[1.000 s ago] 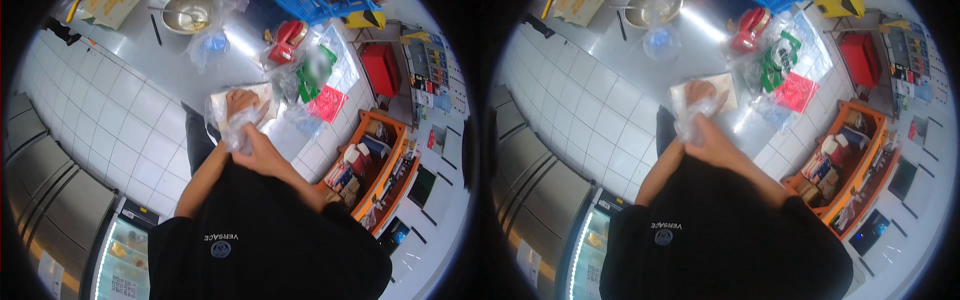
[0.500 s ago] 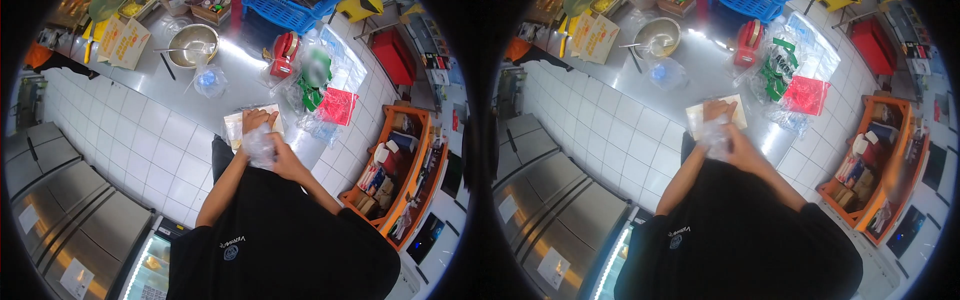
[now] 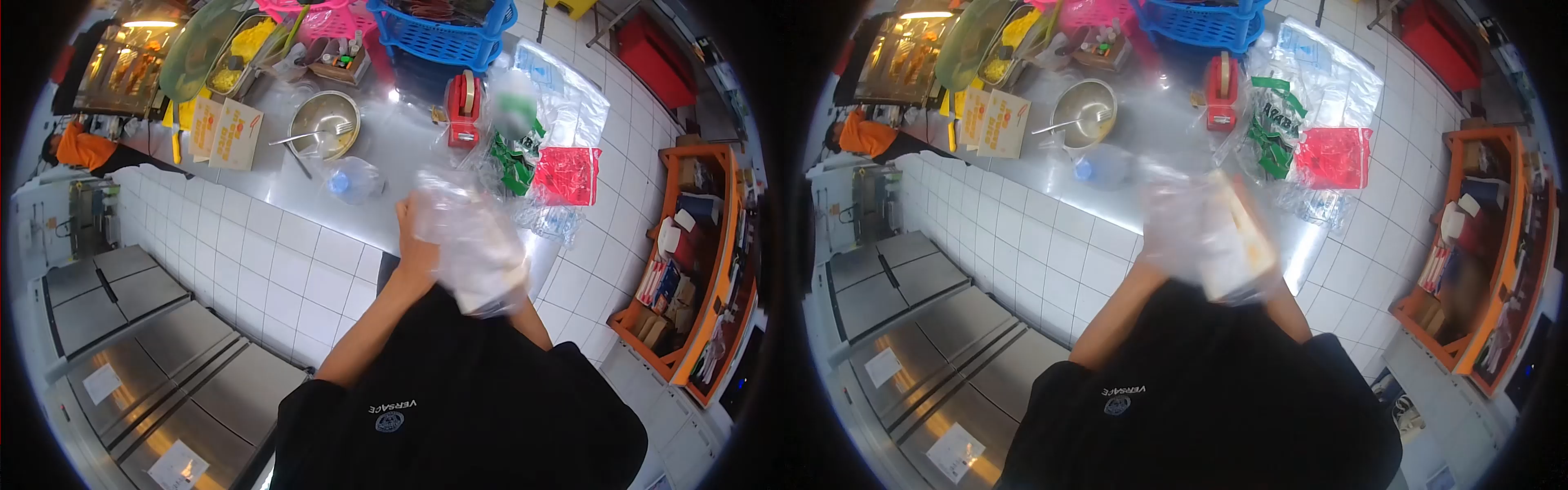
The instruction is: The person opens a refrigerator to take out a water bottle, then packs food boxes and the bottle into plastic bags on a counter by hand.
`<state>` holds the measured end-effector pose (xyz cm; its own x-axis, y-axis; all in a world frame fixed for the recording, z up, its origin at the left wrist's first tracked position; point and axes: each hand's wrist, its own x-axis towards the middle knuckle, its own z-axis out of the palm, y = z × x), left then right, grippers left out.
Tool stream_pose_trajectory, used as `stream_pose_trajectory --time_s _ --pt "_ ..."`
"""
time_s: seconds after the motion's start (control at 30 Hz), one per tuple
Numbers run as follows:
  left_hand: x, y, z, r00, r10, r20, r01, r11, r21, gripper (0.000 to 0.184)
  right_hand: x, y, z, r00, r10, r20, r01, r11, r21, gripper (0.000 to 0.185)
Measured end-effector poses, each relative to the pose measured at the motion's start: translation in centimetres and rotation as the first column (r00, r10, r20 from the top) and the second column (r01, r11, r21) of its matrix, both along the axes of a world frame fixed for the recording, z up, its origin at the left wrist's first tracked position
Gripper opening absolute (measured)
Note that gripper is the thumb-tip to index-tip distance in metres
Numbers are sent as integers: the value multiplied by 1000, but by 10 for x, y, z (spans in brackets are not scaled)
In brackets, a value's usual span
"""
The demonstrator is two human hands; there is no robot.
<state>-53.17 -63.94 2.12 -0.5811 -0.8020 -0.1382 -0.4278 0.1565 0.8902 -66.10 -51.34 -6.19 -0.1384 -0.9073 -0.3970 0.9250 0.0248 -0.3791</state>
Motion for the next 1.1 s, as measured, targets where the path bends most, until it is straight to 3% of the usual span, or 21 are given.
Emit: stream_pose_trajectory --time_s 0.03,0.1,0.13,0.17,0.2,0.27,0.3,0.33,0.37,0.4,0.47,0.5,0.53,0.57,0.6,0.67,0.73,0.83,0.9,0.97,1.1 --pt "8 -1 -26 998 -45 -52 33 978 -206 47 5 8 -13 1000 14 20 -15 998 63 81" --pt "21 3 -65 966 -219 135 256 765 -592 38 0 20 -29 992 124 3 -122 970 210 71" --pt "25 4 -66 949 -272 159 309 697 -647 34 -8 27 -30 974 226 -20 -209 927 313 66" --pt "23 3 -45 937 -337 86 334 803 -493 28 -18 32 -29 935 352 -45 -302 856 419 62" --pt "20 0 -51 897 -436 75 406 746 -528 25 -30 35 -27 856 506 -103 -380 753 537 58" --pt "6 -13 -72 787 -615 57 515 602 -611 20 -56 27 -18 543 791 -281 -401 539 741 53" --pt "0 -21 -80 782 -623 14 503 619 -604 18 -69 15 -17 280 849 -448 -330 523 786 53" --pt "-4 -29 -85 777 -629 -30 494 637 -592 16 -81 3 -16 -23 850 -527 -216 511 832 53" --pt "-10 -38 -94 771 -633 -70 483 652 -585 15 -90 -16 -19 -336 675 -657 -137 655 743 54" --pt "-17 -34 -128 751 -655 84 553 555 -621 17 -70 -77 49 -378 762 -526 -28 558 829 47" --pt "-25 -38 -148 809 -584 61 463 570 -678 16 -55 -175 110 -456 628 -631 -22 700 714 42" --pt "-31 -43 -151 836 -548 45 415 575 -705 16 -52 -219 108 -329 408 -851 -61 891 451 31" --pt "-33 -46 -148 867 -484 118 411 561 -719 16 -51 -271 113 -337 298 -893 -105 931 350 26" --pt "-38 -51 -146 848 -517 114 451 592 -668 19 -49 -322 113 -411 62 -910 -132 983 126 25" --pt "-39 -52 -144 828 -551 107 493 624 -607 22 -51 -373 101 -507 -49 -860 -159 987 37 25" --pt "-39 -47 -145 826 -553 110 514 658 -550 25 -42 -455 94 -608 45 -793 -152 973 171 24" --pt "-44 -36 -150 859 -495 132 477 678 -559 23 -41 -508 62 -812 153 -563 -93 919 384 25" --pt "-45 -31 -141 875 -408 261 482 678 -555 14 -42 -540 28 -933 169 -317 -19 859 512 26" --pt "-72 9 -205 814 -206 543 574 431 -697 9 -48 -555 0 -955 182 -235 32 849 527 26" --pt "-58 -12 -163 967 -248 53 232 779 -582 10 -42 -553 7 -943 203 -265 23 832 554 29" --pt "-55 -14 -150 949 -303 82 305 828 -471 10 -37 -551 17 -928 225 -296 27 835 550 30"
